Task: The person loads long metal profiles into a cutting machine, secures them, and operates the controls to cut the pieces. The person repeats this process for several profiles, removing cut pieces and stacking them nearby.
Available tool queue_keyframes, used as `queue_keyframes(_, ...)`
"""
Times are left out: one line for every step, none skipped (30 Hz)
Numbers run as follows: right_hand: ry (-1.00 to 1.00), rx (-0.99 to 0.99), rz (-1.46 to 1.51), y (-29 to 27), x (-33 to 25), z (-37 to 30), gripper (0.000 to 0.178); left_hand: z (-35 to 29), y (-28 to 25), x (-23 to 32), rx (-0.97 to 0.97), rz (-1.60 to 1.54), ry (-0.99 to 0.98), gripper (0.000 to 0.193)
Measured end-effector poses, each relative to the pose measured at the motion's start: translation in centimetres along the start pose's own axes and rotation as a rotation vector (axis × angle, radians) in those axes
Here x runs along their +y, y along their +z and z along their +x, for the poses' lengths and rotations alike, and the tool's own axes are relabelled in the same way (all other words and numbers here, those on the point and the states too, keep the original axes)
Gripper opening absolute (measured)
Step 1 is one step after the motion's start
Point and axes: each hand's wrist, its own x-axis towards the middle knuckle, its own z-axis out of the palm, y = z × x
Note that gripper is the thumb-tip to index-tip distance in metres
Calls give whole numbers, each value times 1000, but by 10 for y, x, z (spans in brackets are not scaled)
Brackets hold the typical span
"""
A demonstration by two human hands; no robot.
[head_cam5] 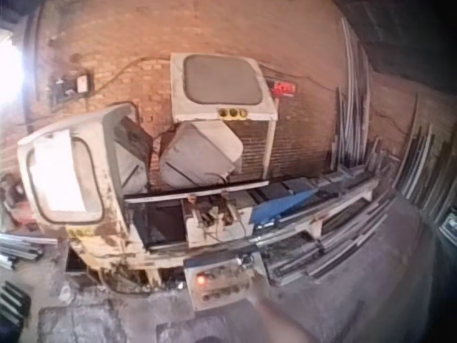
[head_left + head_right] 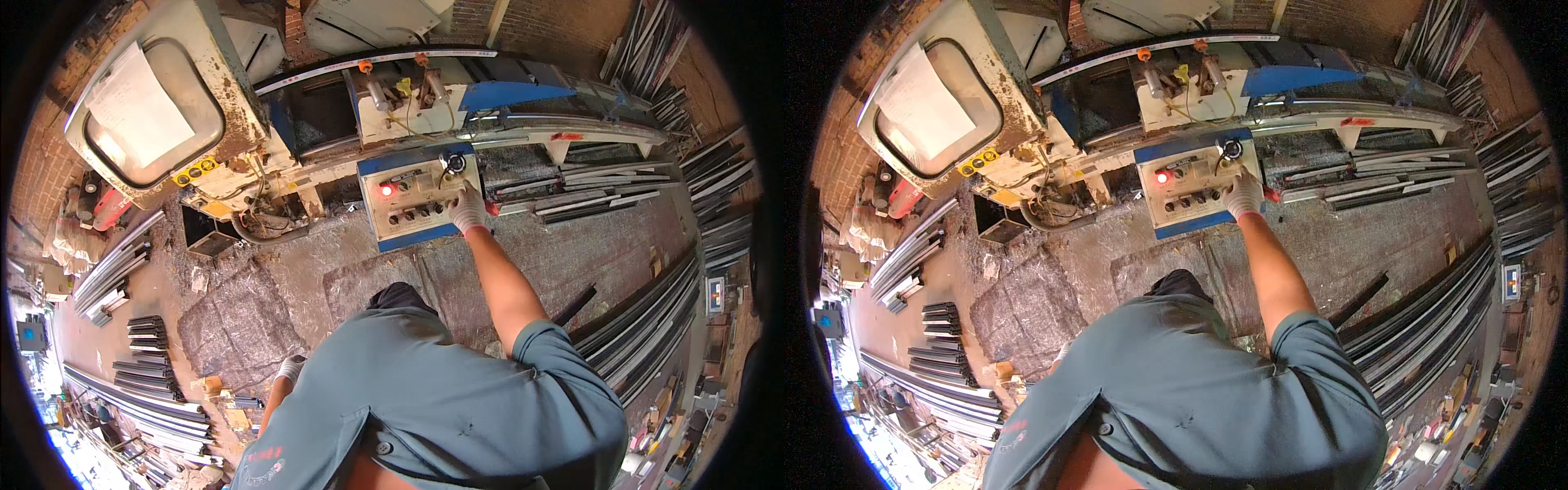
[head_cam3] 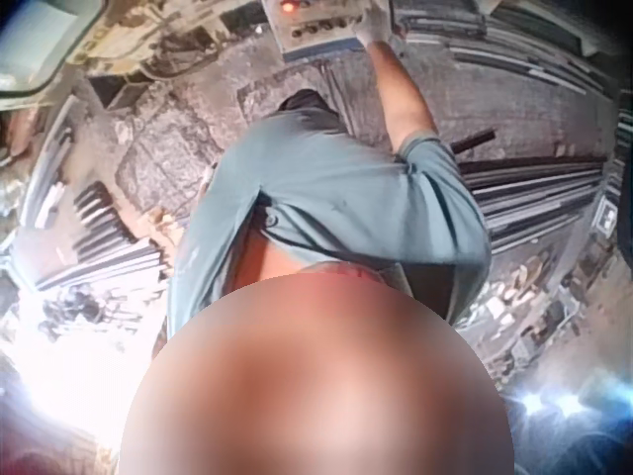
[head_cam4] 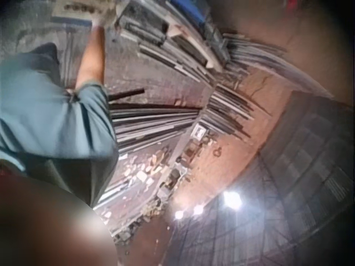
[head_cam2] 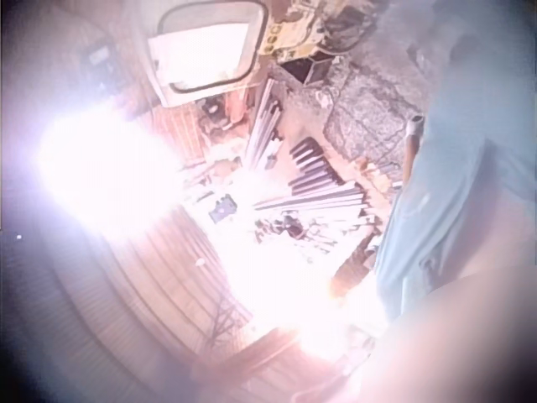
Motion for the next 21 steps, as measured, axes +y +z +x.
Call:
queue_keyframes(-25,-43,-21,-6,-1,1,41,5,-2,-8,11,33,4,31)
queue_keyframes(-52,-85,-41,-11,-2,3,41,8,-2,-11,23,64,10,31)
queue_keyframes(-74,-132,-72,-14,-3,6,42,10,-4,-11,36,93,16,31)
queue_keyframes(-26,-209,-89,-15,-4,11,53,10,-6,-8,55,118,21,33)
queue_keyframes(16,-242,-47,-15,-4,15,58,5,-6,-2,76,166,23,33)
queue_keyframes(54,-270,-18,-14,-4,20,64,-1,-13,9,83,118,-9,33)
queue_keyframes(90,-300,12,-13,-3,24,70,-10,-17,18,105,54,-34,33)
queue_keyframes(59,-230,-47,-11,-3,26,85,-14,-17,31,102,147,-6,33)
queue_keyframes(61,-232,-53,-11,-3,30,85,-22,-18,42,104,215,55,33)
queue_keyframes(85,-265,-78,-11,-3,32,84,-26,-16,51,64,204,86,33)
queue_keyframes(110,-295,-104,-13,-3,34,83,-29,-15,61,51,183,47,33)
queue_keyframes(144,-309,-138,-15,-4,35,82,-31,-14,70,66,292,51,36)
queue_keyframes(86,-382,-197,-18,-5,35,74,-30,-14,79,47,342,43,37)
queue_keyframes(33,-439,-264,-22,-7,37,65,-28,-14,86,37,391,10,39)
queue_keyframes(-26,-491,-334,-25,-11,40,58,-27,-12,90,40,441,-25,40)
queue_keyframes(-48,-405,-352,-28,-12,38,43,-22,-12,96,33,588,56,42)
queue_keyframes(-67,-369,-371,-31,-14,38,44,-21,-8,98,38,490,92,42)
queue_keyframes(-111,-361,-397,-33,-15,38,52,-19,-7,101,51,419,103,42)
queue_keyframes(-150,-361,-421,-35,-16,38,62,-17,-7,104,62,364,85,42)
queue_keyframes(-86,-332,-302,-34,-17,35,60,-16,-7,108,68,407,76,41)
queue_keyframes(18,-305,-217,-31,-21,33,58,-16,-6,109,84,383,114,41)
